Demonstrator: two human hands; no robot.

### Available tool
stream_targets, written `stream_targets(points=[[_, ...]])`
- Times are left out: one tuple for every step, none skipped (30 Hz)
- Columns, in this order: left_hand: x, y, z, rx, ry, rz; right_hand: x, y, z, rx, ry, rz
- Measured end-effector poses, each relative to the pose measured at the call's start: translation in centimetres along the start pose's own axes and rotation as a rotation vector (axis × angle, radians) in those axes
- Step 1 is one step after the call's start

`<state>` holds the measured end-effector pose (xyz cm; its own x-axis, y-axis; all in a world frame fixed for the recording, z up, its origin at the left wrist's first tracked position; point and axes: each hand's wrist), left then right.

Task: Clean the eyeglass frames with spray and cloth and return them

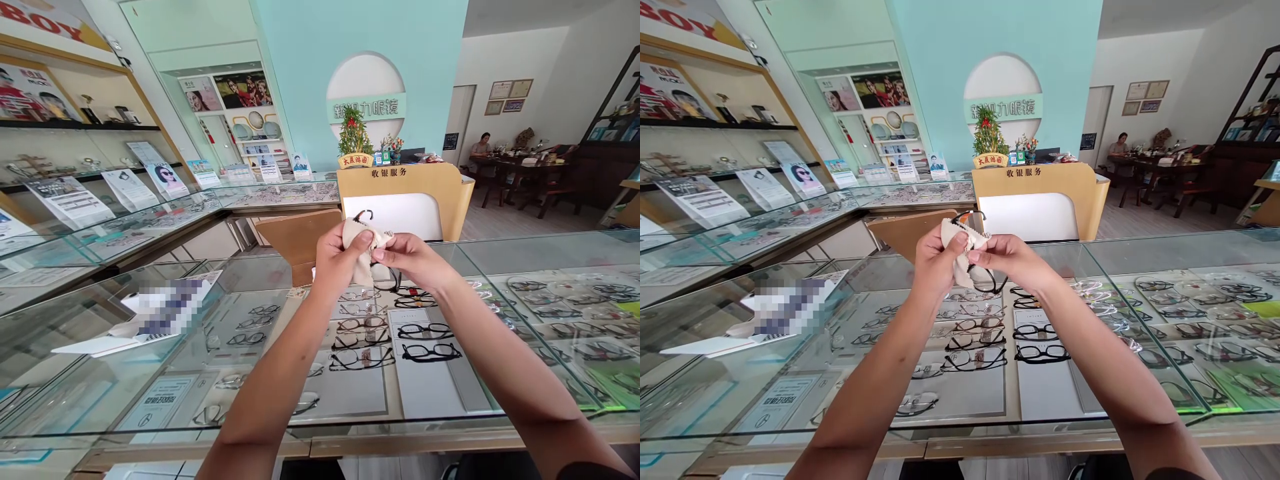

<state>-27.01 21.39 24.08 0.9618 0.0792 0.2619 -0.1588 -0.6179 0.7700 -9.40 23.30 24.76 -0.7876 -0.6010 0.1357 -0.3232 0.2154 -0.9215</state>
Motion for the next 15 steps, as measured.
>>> stream_targets(points=[[0.1,-0.1,0.1,0.02,0.033,-0.01,0.2,-0.1,0.1,-0.008,-0.017,0.033],[0.1,-0.2,0.1,0.029,0.062,-0.013,0.3,-0.3,0.3,-0.016,-0.027,0.059],[0.1,-0.2,0.1,0.026,0.088,-0.008,0.3,-0.3,0.3,-0.026,-0.026,0.076],[0.2,-0.3,0.0,0.011,0.108,0.003,0.2,-0.4,0.3,-0.039,-0.015,0.084],[0.2,-0.3,-0.2,-0.012,0.124,0.017,0.0,-0.4,0.3,-0.055,0.005,0.086],[0.1,-0.3,-0.4,-0.038,0.137,0.033,-0.2,-0.4,0.2,-0.077,0.026,0.085],[0.1,-0.3,-0.6,-0.062,0.15,0.049,-0.6,-0.5,0.1,-0.104,0.047,0.078],[0.0,-0.3,-0.9,-0.081,0.165,0.063,-1.0,-0.6,0.0,-0.132,0.062,0.067],[-0.1,-0.2,-1.1,-0.091,0.183,0.074,-1.4,-0.7,-0.1,-0.155,0.072,0.051],[-0.2,-0.1,-1.4,-0.092,0.201,0.083,-1.9,-0.9,-0.1,-0.172,0.083,0.035],[-0.4,0.1,-1.6,-0.086,0.213,0.093,-2.3,-1.2,-0.1,-0.177,0.093,0.022],[-0.6,0.3,-1.7,-0.077,0.216,0.101,-2.6,-1.6,0.0,-0.175,0.1,0.016],[-0.9,0.5,-1.8,-0.062,0.212,0.107,-2.9,-1.9,0.2,-0.167,0.103,0.019],[-1.1,0.8,-1.8,-0.041,0.207,0.103,-3.1,-2.3,0.4,-0.155,0.098,0.026],[-1.4,1.1,-1.8,-0.013,0.201,0.081,-3.2,-2.6,0.6,-0.144,0.089,0.034]])
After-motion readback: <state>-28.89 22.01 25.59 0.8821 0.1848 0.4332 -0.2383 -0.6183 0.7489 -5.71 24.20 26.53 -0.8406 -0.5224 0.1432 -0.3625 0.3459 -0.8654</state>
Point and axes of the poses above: each hand's wrist, its own z-axis away from the middle knuckle, its own x-axis out of the palm, y = z × x, and after that the axes turned 7 degrees about y, right-handed
